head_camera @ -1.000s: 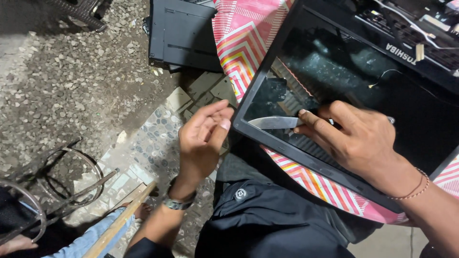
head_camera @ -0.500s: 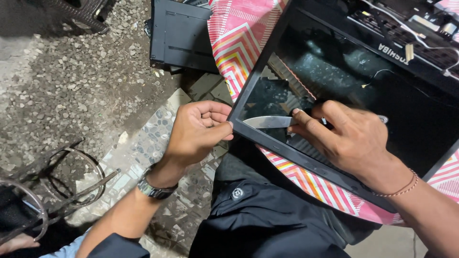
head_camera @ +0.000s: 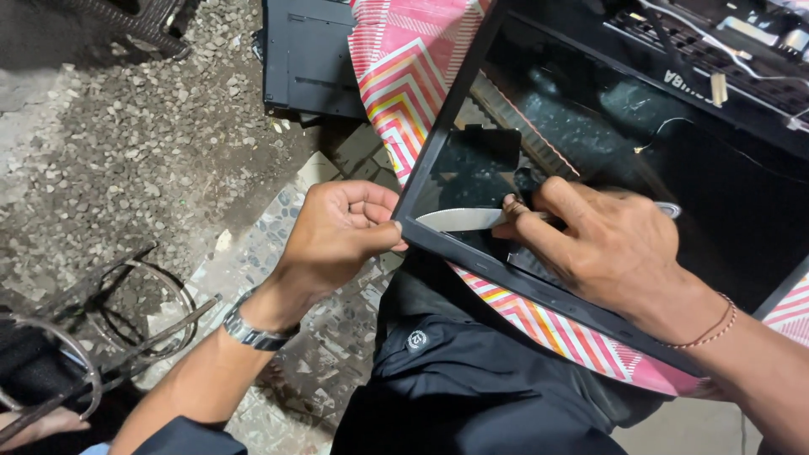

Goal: The person uses a metal prying tool to separate the bezel and casing of a disassembled laptop. They work along the edges of the screen and the back lid, which is covered in stickers, to release clips and remove the outer shell components.

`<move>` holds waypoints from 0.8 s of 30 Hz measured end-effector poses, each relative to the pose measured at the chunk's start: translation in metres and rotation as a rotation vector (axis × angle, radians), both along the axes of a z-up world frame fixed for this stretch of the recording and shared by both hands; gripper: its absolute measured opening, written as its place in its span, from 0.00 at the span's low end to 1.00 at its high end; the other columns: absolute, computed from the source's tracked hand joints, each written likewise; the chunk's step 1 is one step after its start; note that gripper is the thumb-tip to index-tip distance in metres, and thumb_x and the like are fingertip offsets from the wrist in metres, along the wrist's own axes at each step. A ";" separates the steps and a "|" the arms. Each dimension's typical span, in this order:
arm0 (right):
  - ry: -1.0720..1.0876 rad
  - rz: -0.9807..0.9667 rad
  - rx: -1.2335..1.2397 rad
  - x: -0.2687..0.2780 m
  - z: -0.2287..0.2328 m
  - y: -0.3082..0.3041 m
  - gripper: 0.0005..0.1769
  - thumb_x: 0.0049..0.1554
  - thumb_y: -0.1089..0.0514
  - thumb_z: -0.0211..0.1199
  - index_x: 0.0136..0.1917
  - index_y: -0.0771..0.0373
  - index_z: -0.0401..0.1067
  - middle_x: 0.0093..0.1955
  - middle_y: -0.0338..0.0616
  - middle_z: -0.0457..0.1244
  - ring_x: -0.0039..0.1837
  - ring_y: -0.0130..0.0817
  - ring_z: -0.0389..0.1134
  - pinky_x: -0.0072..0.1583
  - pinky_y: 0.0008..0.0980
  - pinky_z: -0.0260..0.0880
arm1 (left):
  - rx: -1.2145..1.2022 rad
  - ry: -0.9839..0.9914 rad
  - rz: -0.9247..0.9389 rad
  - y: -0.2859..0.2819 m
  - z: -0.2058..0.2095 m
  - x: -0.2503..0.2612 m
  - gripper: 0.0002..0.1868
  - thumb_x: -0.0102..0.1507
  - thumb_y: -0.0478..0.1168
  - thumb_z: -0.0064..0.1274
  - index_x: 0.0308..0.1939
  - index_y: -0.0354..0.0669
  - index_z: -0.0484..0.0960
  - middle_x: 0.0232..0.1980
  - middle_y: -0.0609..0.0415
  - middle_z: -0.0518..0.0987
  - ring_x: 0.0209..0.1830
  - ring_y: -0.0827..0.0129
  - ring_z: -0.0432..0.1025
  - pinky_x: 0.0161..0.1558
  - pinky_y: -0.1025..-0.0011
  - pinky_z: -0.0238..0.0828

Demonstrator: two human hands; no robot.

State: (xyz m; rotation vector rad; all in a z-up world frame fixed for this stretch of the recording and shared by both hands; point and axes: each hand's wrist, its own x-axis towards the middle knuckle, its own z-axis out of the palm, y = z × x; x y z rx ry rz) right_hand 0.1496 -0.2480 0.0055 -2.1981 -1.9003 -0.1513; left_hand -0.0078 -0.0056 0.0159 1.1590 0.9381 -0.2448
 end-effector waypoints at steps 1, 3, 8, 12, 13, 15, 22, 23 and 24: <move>0.000 -0.005 -0.004 0.001 0.001 0.001 0.16 0.70 0.47 0.65 0.42 0.54 0.69 0.41 0.38 0.56 0.29 0.30 0.60 0.27 0.33 0.48 | -0.004 0.000 -0.005 0.001 -0.003 -0.003 0.13 0.54 0.19 0.59 0.43 0.26 0.82 0.30 0.45 0.82 0.26 0.62 0.81 0.34 0.74 0.83; 0.012 -0.011 0.120 0.000 0.001 0.005 0.21 0.70 0.47 0.69 0.40 0.56 0.68 0.38 0.38 0.58 0.31 0.29 0.60 0.28 0.29 0.46 | 0.021 -0.137 -0.040 0.004 -0.009 -0.012 0.12 0.55 0.23 0.64 0.42 0.25 0.83 0.33 0.40 0.85 0.29 0.63 0.82 0.36 0.73 0.86; 0.010 -0.014 0.014 0.000 -0.002 0.001 0.20 0.70 0.45 0.66 0.42 0.54 0.66 0.39 0.38 0.56 0.31 0.31 0.61 0.27 0.32 0.47 | 0.055 -0.090 -0.057 0.003 -0.004 -0.007 0.11 0.55 0.22 0.63 0.41 0.26 0.84 0.32 0.42 0.84 0.28 0.63 0.82 0.35 0.73 0.86; -0.013 -0.009 -0.117 -0.001 -0.004 -0.004 0.14 0.70 0.43 0.59 0.48 0.53 0.69 0.40 0.37 0.55 0.30 0.34 0.63 0.26 0.35 0.50 | -0.009 -0.087 0.032 0.001 -0.014 -0.009 0.11 0.53 0.20 0.62 0.40 0.25 0.83 0.29 0.44 0.82 0.25 0.66 0.79 0.32 0.75 0.82; -0.012 -0.010 -0.116 -0.001 -0.004 -0.004 0.14 0.70 0.43 0.59 0.48 0.53 0.69 0.40 0.37 0.55 0.30 0.34 0.63 0.26 0.35 0.50 | -0.009 -0.086 0.031 0.002 -0.013 -0.009 0.11 0.53 0.20 0.62 0.40 0.25 0.83 0.29 0.44 0.82 0.25 0.66 0.79 0.32 0.75 0.82; -0.057 0.001 -0.131 -0.001 -0.005 -0.006 0.16 0.72 0.43 0.58 0.46 0.53 0.67 0.39 0.37 0.54 0.29 0.33 0.63 0.26 0.35 0.49 | 0.008 -0.098 -0.002 0.002 -0.011 -0.008 0.10 0.54 0.20 0.62 0.39 0.27 0.83 0.30 0.45 0.83 0.25 0.67 0.79 0.31 0.76 0.82; -0.039 -0.019 -0.149 -0.003 -0.002 -0.006 0.19 0.72 0.42 0.56 0.44 0.54 0.65 0.38 0.36 0.53 0.29 0.34 0.63 0.25 0.37 0.48 | 0.053 0.000 -0.026 0.004 -0.008 -0.011 0.11 0.54 0.23 0.61 0.41 0.27 0.86 0.30 0.44 0.83 0.25 0.66 0.80 0.31 0.75 0.83; -0.022 -0.002 -0.051 -0.002 0.000 -0.005 0.20 0.71 0.42 0.61 0.44 0.56 0.66 0.37 0.38 0.52 0.28 0.33 0.59 0.26 0.34 0.49 | -0.045 -0.131 -0.019 0.006 -0.013 -0.016 0.12 0.56 0.24 0.62 0.43 0.27 0.84 0.31 0.43 0.84 0.28 0.64 0.81 0.32 0.73 0.85; -0.006 0.014 0.048 0.000 0.001 -0.003 0.21 0.70 0.42 0.66 0.44 0.57 0.67 0.36 0.39 0.52 0.27 0.31 0.56 0.28 0.32 0.49 | -0.144 -0.261 -0.013 0.009 -0.019 -0.022 0.13 0.57 0.25 0.64 0.46 0.27 0.83 0.32 0.42 0.84 0.30 0.63 0.82 0.33 0.70 0.86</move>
